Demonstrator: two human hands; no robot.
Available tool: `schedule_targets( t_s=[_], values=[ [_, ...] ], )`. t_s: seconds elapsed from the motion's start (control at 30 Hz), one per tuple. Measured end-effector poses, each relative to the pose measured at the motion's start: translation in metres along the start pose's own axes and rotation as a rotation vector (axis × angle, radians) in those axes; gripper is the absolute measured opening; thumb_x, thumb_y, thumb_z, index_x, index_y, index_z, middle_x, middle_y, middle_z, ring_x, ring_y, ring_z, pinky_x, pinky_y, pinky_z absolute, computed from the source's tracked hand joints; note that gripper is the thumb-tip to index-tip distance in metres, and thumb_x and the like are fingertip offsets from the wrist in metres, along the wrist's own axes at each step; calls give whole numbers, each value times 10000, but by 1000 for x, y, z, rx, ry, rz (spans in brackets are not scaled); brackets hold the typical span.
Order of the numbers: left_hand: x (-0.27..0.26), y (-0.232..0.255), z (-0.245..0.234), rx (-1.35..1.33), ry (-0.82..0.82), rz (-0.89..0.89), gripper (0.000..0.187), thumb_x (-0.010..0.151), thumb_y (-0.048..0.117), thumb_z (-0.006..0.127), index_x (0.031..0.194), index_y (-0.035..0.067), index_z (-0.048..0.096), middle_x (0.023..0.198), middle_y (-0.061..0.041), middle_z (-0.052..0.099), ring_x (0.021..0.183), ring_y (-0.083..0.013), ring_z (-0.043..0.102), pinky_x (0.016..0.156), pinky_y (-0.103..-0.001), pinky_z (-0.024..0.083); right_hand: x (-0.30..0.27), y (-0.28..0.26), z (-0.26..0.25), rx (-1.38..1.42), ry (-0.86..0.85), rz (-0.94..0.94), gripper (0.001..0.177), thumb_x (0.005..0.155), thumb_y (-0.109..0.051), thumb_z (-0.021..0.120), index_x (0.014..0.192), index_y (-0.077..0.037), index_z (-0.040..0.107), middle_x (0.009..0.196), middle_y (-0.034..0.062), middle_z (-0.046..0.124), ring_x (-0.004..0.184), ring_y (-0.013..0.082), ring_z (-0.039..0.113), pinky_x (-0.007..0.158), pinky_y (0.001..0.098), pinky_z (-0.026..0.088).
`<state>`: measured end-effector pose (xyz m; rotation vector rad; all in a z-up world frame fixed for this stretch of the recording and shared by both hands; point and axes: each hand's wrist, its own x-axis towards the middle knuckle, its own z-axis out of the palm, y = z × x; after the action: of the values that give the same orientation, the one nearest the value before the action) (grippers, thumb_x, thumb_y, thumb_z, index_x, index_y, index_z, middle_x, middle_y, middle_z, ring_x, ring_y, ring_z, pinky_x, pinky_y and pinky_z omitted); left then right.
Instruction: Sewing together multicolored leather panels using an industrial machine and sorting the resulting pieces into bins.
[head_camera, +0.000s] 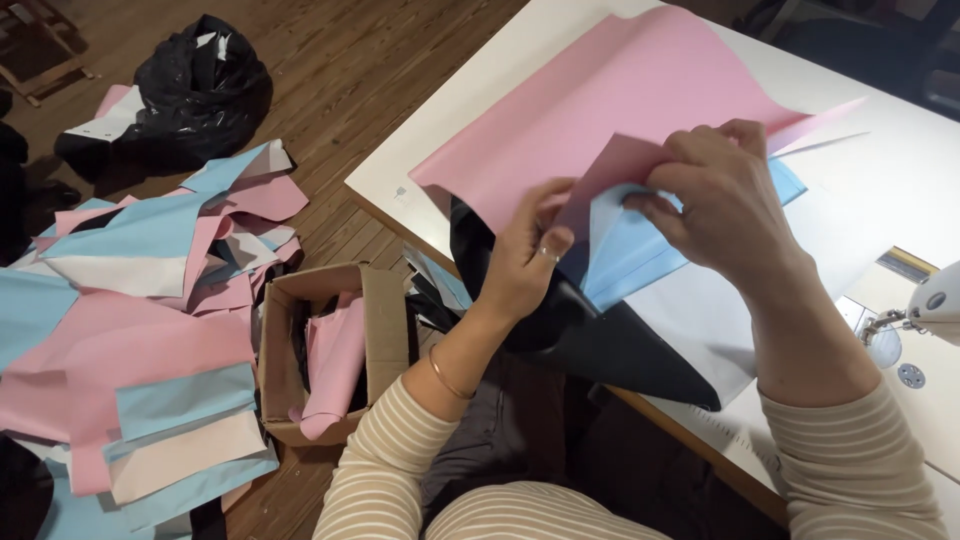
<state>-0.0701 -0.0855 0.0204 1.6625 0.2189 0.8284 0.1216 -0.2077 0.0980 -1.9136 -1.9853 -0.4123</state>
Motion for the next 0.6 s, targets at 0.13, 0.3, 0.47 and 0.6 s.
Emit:
schedule_targets(
  t_s=[0.13,0.3,0.47,0.6],
  values=[
    [-8,14,0,211,179,173,551,904,240,724,1312,-51,495,1104,-233,683,1031,-285,671,902,-361,529,13,-27,-11,-122,117,39,231,863,-229,897,828,-90,716,863,28,581,859,208,562,957,413,381],
    [-11,-10,-15,275,226,-123,367,918,230,713,1186,-16,666,1007,-180,760,957,-311,729,836,-394,561,33,-74,4,-244,262,-28,203,815,-157,853,770,-81,671,879,48,580,890,250,586,827,389,421],
    [1,-20,-75,637,408,-28,194,933,190,767,928,0,725,861,-211,716,783,-345,643,704,-435,472,72,-115,1,-290,315,-229,116,794,-82,686,709,-66,608,912,76,613,822,221,597,680,353,510],
    [32,68,-119,674,225,52,155,915,173,759,942,24,728,863,-203,718,794,-349,652,707,-443,484,96,-158,-11,-229,276,-275,80,966,-106,673,890,-81,683,921,102,660,648,161,597,509,312,487]
  ],
)
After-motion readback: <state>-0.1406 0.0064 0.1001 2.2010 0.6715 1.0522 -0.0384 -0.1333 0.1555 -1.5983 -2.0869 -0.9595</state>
